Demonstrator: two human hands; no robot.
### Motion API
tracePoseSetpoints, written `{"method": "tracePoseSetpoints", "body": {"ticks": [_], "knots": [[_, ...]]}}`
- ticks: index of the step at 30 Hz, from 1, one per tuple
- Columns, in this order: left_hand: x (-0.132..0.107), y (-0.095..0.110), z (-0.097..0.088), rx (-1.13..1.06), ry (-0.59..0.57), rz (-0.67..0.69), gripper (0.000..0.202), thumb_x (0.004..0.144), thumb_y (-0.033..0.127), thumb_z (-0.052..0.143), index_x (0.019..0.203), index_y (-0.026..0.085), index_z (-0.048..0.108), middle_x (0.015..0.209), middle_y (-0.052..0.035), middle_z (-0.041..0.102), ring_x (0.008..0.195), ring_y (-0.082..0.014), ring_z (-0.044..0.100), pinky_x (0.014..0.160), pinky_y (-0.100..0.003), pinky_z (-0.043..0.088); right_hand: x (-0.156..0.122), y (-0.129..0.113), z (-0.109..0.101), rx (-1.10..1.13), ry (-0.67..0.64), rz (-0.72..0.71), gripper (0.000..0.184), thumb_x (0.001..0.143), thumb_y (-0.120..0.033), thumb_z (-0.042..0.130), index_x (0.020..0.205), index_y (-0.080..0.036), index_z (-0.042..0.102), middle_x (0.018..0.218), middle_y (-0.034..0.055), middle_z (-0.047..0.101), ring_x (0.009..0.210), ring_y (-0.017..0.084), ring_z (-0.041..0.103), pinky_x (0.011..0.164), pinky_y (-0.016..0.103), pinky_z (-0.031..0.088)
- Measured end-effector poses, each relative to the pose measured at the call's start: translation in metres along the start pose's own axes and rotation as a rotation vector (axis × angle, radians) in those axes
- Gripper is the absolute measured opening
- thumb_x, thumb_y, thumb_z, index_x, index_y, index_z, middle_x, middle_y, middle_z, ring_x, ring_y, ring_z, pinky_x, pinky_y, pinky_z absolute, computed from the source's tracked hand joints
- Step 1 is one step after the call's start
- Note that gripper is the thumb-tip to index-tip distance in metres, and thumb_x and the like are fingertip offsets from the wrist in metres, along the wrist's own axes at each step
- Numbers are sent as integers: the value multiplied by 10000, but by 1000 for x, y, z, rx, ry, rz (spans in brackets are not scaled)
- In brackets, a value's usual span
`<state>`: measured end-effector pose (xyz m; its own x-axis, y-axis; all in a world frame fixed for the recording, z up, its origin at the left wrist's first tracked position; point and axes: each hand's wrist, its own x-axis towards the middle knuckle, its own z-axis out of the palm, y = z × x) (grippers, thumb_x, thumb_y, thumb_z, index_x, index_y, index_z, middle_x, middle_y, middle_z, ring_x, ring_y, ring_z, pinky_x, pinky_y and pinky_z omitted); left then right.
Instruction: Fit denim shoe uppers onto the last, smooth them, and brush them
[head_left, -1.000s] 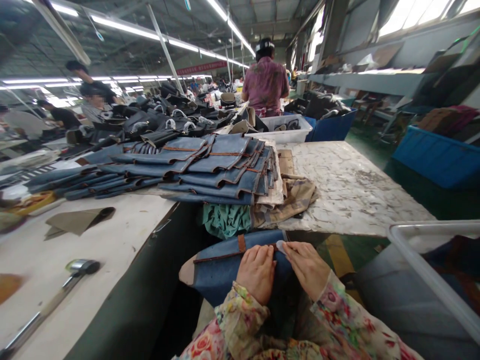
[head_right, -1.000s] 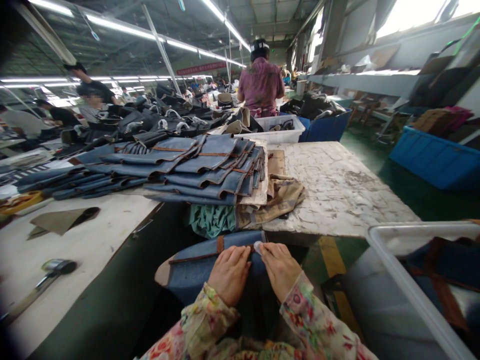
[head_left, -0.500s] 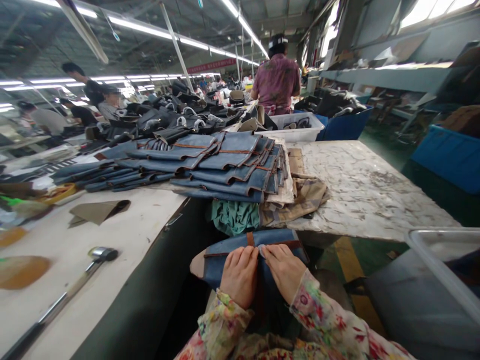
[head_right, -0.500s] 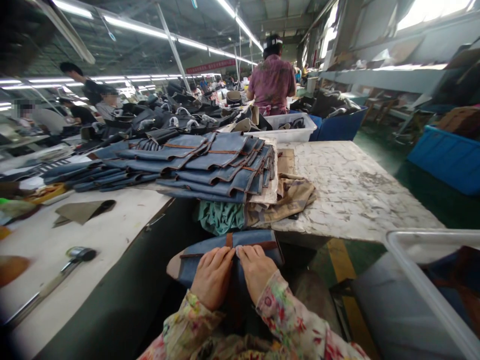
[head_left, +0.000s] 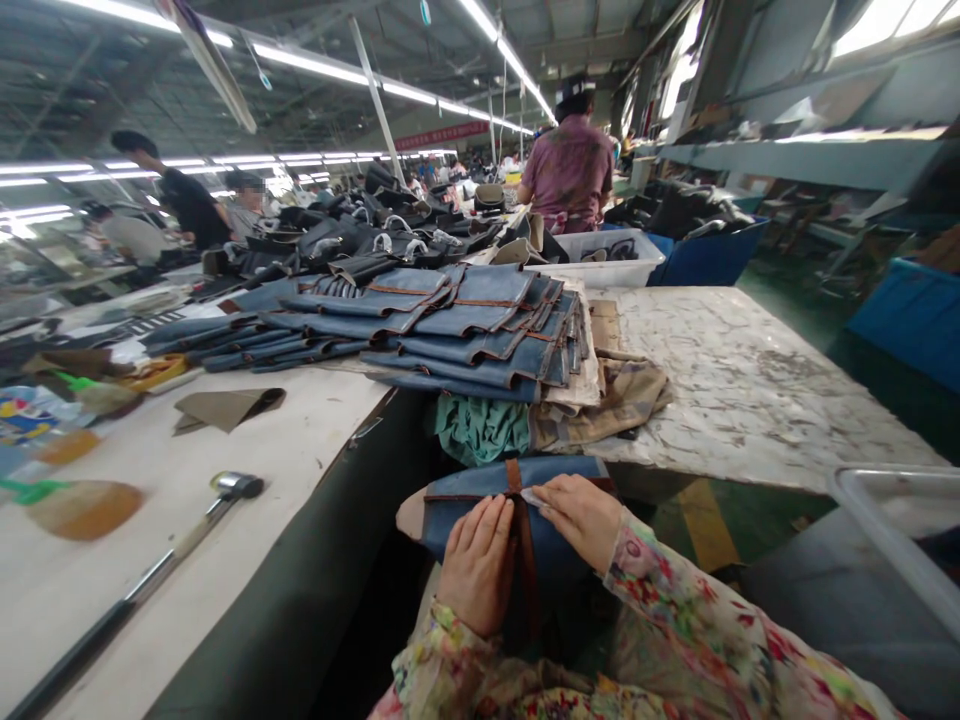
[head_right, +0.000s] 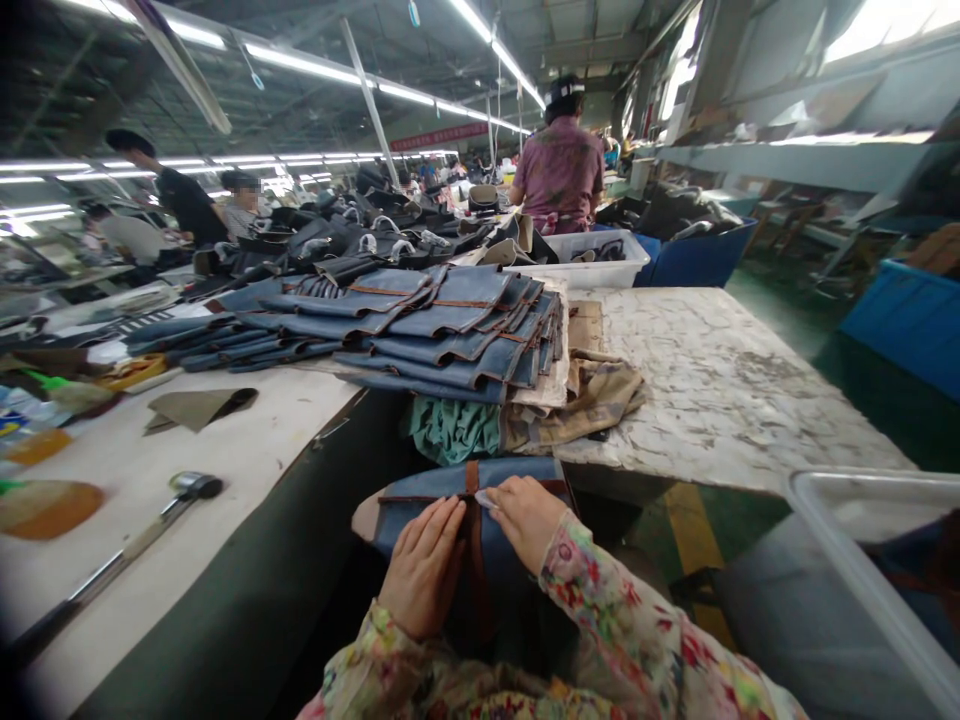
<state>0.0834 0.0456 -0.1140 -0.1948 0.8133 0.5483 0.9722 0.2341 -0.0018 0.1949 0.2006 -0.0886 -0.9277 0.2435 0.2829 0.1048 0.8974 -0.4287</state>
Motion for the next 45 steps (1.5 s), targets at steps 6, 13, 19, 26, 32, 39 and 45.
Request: {"method": "tracePoseSetpoints", "body": {"ticks": [6, 13, 19, 26, 32, 39, 45], "knots": [[16, -3, -2, -32, -23, -158, 253, 846, 220, 398, 1024, 194, 576, 978, -48, 614, 941, -194, 517, 813, -333, 376, 11, 6, 1, -2, -41, -4, 239, 837, -181, 436, 999, -165, 611, 851, 53, 589, 816, 157, 529, 755, 279, 431], [26, -3, -2, -139, -113, -100, 255, 837, 193, 398, 1035, 209, 558, 976, -41, 606, 937, -191, 515, 820, -354, 366, 22, -2, -8, -123, -194, -13, 194, 800, -163, 488, 933, -172, 628, 807, 53, 573, 781, 172, 524, 714, 289, 422], [20, -7, 2, -164, -139, -20, 274, 827, 172, 390, 1051, 163, 547, 1075, -48, 576, 989, -208, 487, 886, -358, 374, 10, -9, -2, -64, -118, 37, 246, 835, -140, 428, 1040, -166, 563, 894, 52, 549, 841, 173, 494, 773, 304, 418], [23, -7, 8, -152, -118, 6, 265, 817, 160, 387, 1022, 150, 553, 1081, -49, 587, 992, -201, 499, 922, -363, 364, 26, -20, -5, -233, -200, 72, 202, 835, -125, 427, 955, -171, 583, 856, 52, 553, 792, 186, 500, 699, 305, 433], [24, -7, 10, -156, -143, -19, 281, 821, 186, 398, 1064, 174, 541, 1090, -39, 585, 1000, -186, 499, 926, -357, 353, 37, -27, 3, -390, -204, 120, 228, 832, -124, 440, 1019, -180, 558, 892, 57, 558, 833, 210, 493, 549, 284, 437], [9, -14, 4, -172, -36, -63, 328, 843, 223, 384, 1147, 219, 507, 1159, 0, 567, 1059, -175, 483, 952, -355, 277, 21, 2, 9, -68, -9, -72, 277, 842, -132, 401, 1081, -146, 539, 1034, 71, 545, 957, 182, 456, 862, 330, 414], [4, -24, -8, -108, -28, -98, 296, 851, 218, 381, 1098, 204, 543, 1107, -12, 599, 1029, -173, 509, 938, -356, 278, 25, -1, -1, -13, 33, -197, 300, 841, -155, 412, 1114, -156, 536, 1099, 65, 543, 1016, 178, 447, 910, 345, 393]]}}
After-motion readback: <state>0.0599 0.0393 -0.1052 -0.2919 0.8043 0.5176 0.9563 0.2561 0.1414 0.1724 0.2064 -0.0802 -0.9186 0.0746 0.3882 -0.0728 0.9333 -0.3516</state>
